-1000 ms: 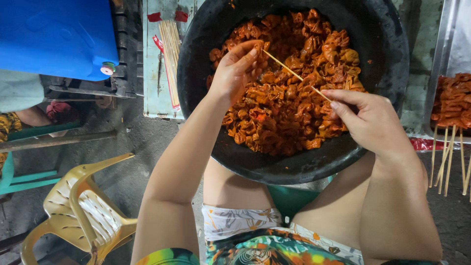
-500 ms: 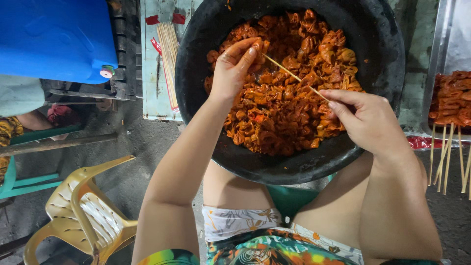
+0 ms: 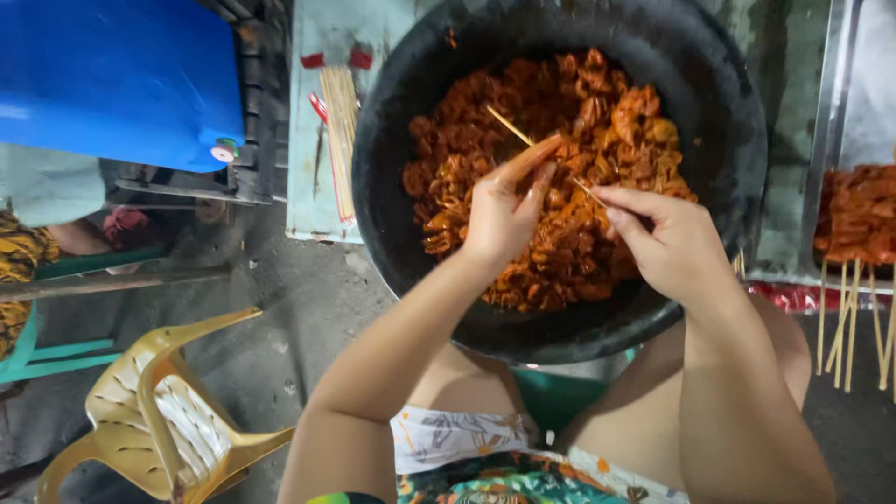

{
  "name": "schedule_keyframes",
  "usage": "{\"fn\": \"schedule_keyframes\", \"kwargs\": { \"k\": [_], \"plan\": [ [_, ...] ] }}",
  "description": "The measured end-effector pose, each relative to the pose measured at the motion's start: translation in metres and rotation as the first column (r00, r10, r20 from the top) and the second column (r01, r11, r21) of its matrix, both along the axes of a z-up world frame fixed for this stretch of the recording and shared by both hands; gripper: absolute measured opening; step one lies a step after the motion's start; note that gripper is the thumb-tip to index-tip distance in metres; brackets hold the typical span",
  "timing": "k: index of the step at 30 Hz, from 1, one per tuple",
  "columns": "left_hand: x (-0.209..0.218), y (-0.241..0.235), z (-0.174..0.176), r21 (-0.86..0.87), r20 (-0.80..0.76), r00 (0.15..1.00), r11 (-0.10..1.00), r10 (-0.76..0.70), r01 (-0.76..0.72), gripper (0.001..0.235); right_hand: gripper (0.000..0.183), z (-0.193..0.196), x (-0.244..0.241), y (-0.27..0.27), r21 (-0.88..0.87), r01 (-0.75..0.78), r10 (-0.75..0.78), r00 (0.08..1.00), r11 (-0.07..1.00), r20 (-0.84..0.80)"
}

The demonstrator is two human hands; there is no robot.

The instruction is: The person threads marinated meat pieces onto wooden skewers one at a time from a large bowl, then places the finished skewers onto a metal tray.

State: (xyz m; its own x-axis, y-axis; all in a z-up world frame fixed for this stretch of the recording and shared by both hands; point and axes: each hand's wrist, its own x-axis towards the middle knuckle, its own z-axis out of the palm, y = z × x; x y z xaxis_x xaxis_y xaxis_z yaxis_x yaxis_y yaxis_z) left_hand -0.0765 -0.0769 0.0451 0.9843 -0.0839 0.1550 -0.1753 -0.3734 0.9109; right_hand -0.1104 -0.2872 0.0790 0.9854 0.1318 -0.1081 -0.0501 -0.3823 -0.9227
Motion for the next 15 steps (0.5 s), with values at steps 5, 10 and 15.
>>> {"fn": "schedule_keyframes", "kwargs": {
  "k": [5, 10, 15],
  "plan": [
    [-0.001, 0.002, -0.007, -0.42, -0.09, 0.99, 0.897, 0.107, -0.135, 0.064, 0.032, 0.0, 0.002, -0.007, -0.11, -0.057, 0.059, 0.998, 0.992, 0.021],
    [0.011, 0.001, -0.031, -0.704, -0.433, 0.886, 0.677, -0.167, -0.217, 0.05, 0.033, -0.007, -0.001, -0.006, -0.07, -0.067, 0.066, 0.997, 0.995, -0.027],
    [0.014, -0.004, -0.051, -0.815, -0.402, 0.878, 0.538, -0.258, -0.215, 0.028, 0.033, -0.019, 0.003, -0.003, 0.013, -0.082, 0.082, 0.996, 0.997, -0.029]
  ]
}}
